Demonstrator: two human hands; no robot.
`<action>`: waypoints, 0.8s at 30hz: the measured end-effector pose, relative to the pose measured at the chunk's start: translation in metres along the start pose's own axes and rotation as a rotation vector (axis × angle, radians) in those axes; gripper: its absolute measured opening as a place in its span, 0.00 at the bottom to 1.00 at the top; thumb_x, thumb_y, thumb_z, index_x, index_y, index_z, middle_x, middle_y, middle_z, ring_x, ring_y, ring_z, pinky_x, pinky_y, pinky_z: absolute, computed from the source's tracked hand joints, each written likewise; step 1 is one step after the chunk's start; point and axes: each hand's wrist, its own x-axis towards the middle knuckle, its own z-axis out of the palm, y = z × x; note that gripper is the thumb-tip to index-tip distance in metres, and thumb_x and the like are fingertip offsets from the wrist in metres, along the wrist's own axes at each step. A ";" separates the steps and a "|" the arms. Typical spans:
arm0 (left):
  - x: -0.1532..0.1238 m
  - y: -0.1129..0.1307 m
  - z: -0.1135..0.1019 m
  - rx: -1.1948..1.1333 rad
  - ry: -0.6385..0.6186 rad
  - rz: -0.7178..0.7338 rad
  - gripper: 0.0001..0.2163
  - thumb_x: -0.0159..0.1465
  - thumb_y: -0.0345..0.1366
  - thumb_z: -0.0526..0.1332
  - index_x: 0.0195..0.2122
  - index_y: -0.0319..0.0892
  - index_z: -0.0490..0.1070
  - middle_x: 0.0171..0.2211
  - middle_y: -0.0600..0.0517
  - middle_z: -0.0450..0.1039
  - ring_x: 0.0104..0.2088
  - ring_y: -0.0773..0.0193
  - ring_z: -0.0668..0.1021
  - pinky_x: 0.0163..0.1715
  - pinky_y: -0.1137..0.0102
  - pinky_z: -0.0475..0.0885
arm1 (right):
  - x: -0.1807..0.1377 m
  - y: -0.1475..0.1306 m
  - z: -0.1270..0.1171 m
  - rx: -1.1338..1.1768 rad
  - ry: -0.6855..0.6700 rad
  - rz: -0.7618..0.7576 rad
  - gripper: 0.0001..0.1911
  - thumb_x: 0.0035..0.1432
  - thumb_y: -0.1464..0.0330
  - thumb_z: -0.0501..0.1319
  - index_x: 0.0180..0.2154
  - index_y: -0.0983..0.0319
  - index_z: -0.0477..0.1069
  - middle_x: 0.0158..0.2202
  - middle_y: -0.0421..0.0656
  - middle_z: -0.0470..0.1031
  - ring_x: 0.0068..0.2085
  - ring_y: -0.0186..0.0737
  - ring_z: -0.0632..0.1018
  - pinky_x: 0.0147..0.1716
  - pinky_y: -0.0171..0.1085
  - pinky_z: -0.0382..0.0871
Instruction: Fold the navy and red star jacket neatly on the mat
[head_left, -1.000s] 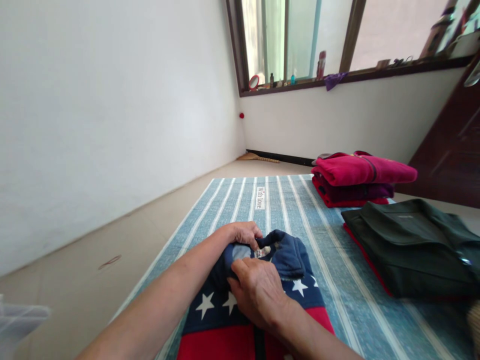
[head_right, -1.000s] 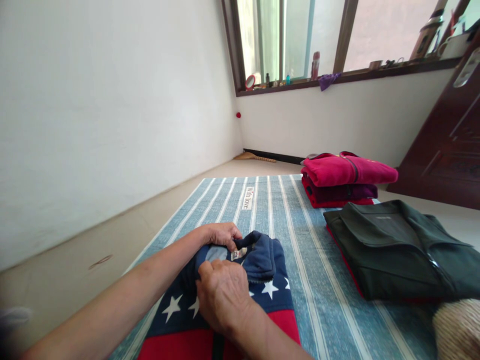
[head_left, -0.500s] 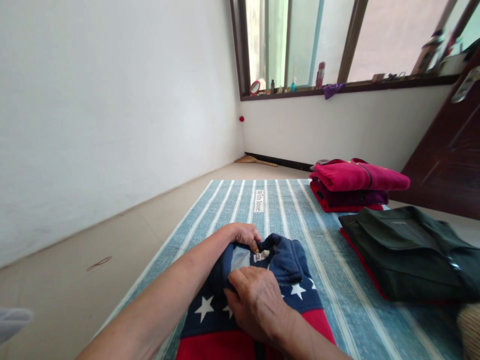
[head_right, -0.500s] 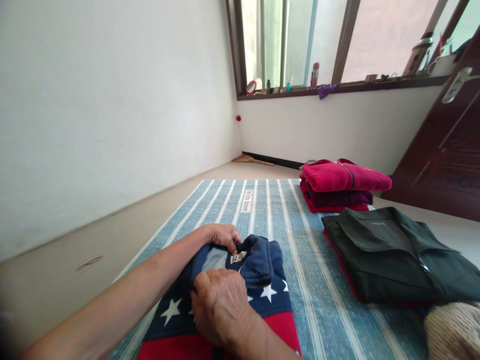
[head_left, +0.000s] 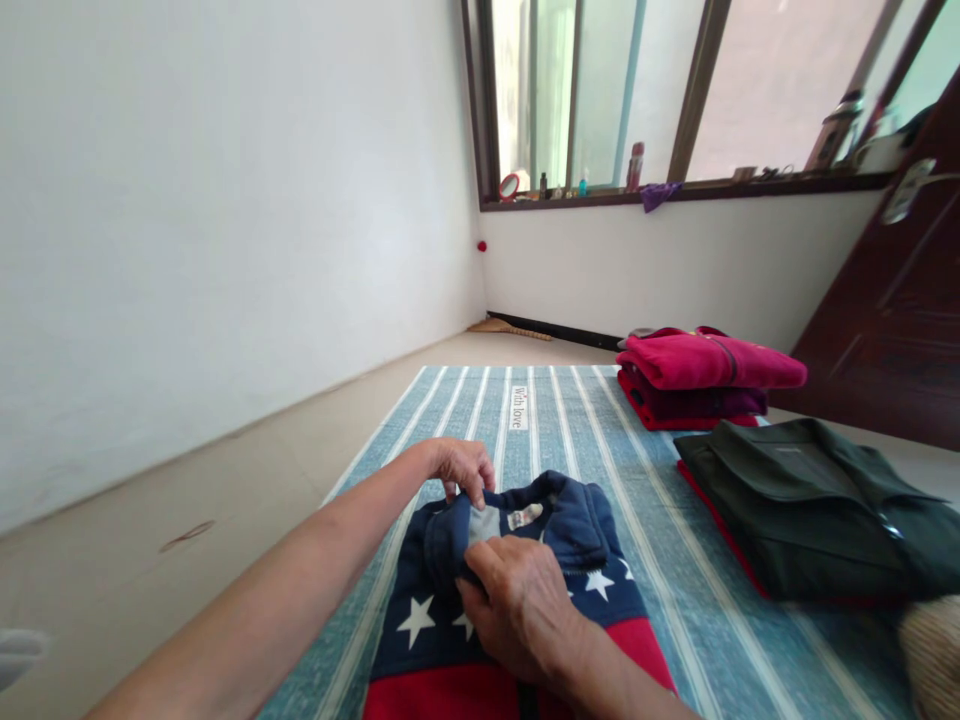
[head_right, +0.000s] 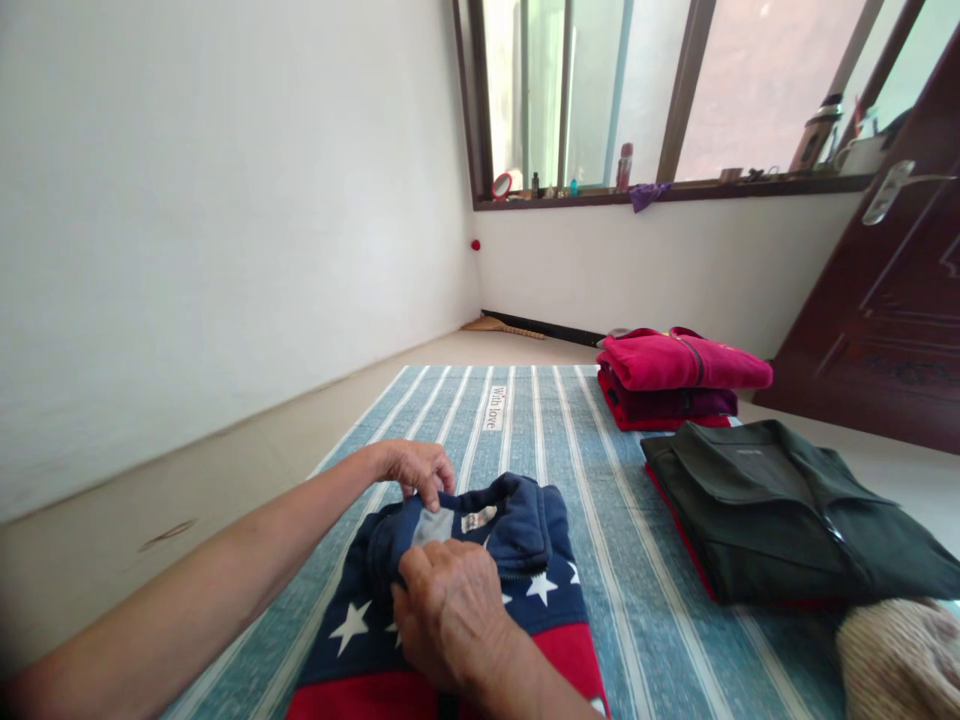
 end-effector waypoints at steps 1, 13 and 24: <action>0.002 -0.001 0.002 0.005 0.021 -0.004 0.14 0.36 0.29 0.68 0.27 0.41 0.74 0.21 0.55 0.72 0.25 0.62 0.75 0.22 0.71 0.71 | 0.000 0.000 0.000 0.004 -0.004 -0.006 0.04 0.54 0.70 0.59 0.28 0.59 0.64 0.24 0.38 0.73 0.24 0.37 0.72 0.23 0.36 0.54; -0.026 -0.002 -0.004 -0.023 0.011 0.001 0.16 0.39 0.31 0.66 0.32 0.42 0.75 0.27 0.52 0.75 0.30 0.56 0.77 0.23 0.67 0.75 | 0.002 0.001 -0.002 0.017 -0.052 0.021 0.05 0.56 0.68 0.59 0.28 0.60 0.65 0.25 0.39 0.74 0.25 0.37 0.73 0.24 0.35 0.59; -0.004 -0.002 0.013 0.132 0.304 -0.044 0.10 0.35 0.24 0.59 0.22 0.41 0.69 0.14 0.59 0.63 0.21 0.63 0.70 0.20 0.71 0.69 | 0.008 0.001 -0.007 -0.007 -0.098 0.107 0.04 0.54 0.68 0.59 0.29 0.60 0.65 0.27 0.41 0.75 0.27 0.39 0.76 0.24 0.35 0.60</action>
